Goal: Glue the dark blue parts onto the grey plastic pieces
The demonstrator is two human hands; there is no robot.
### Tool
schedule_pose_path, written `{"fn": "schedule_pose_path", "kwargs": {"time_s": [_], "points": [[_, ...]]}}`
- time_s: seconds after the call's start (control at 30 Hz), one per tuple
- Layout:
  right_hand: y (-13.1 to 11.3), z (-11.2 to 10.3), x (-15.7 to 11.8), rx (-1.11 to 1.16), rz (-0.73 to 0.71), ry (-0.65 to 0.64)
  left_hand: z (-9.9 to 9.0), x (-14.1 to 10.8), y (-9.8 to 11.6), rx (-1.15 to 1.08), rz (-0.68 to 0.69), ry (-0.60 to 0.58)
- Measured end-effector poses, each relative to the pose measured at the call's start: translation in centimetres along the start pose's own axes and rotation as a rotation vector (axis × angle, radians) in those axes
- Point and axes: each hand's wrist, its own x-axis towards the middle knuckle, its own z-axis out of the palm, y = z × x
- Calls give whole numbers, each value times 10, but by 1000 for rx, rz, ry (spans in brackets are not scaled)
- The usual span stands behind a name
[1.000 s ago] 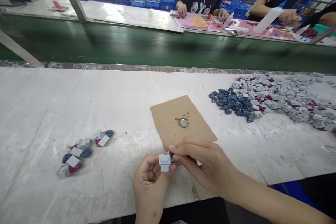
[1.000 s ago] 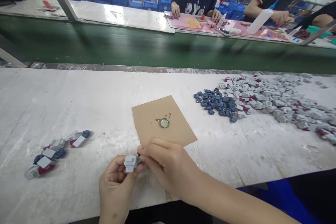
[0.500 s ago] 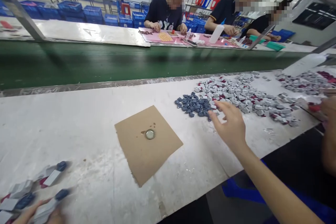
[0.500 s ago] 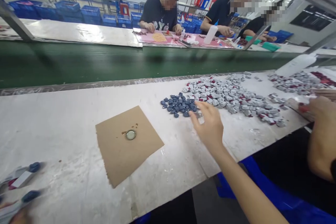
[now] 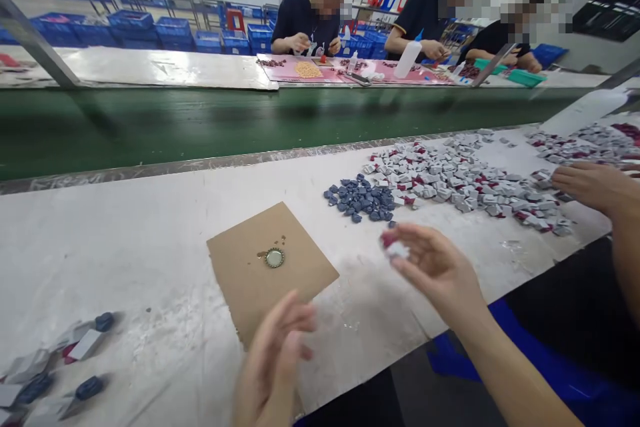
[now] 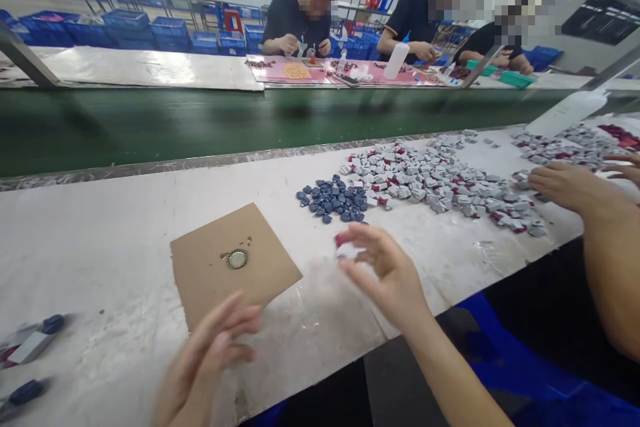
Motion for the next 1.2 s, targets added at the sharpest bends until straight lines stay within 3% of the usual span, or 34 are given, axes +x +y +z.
{"fn": "schedule_pose_path", "kwargs": {"time_s": [0.07,0.17,0.23,0.33,0.43,0.53,0.7,0.83,0.97,1.03,1.13,1.2], "points": [[-26,10,-14,74,-108,-259,25,6,6,-160,-207,-252],[-45,17,-21,8,-301,-506,33,12,9,-232,-301,-491],[-46,18,-19,-37,-390,-586,25,13,7,-252,-300,-491],[-43,18,-13,-88,-429,-631,12,11,3,-310,-298,-357],[-41,22,-11,-106,-399,-597,8,10,1,-302,-267,-286],[-43,35,-15,-82,-408,-520,10,11,0,-292,-247,-300],[-45,57,-18,-37,-485,-415,8,11,-3,-440,-385,-308],[-43,61,-20,-22,-523,-413,5,10,-4,-443,-388,-200],[-34,52,-21,-75,-479,-478,4,11,-3,-455,-288,-60],[-21,42,-16,-178,-372,-356,4,13,-2,-468,-251,-28],[14,21,1,-489,-113,14,1,15,-3,-466,-266,5],[43,7,17,-721,17,119,-1,16,-4,-454,-290,16]]}}
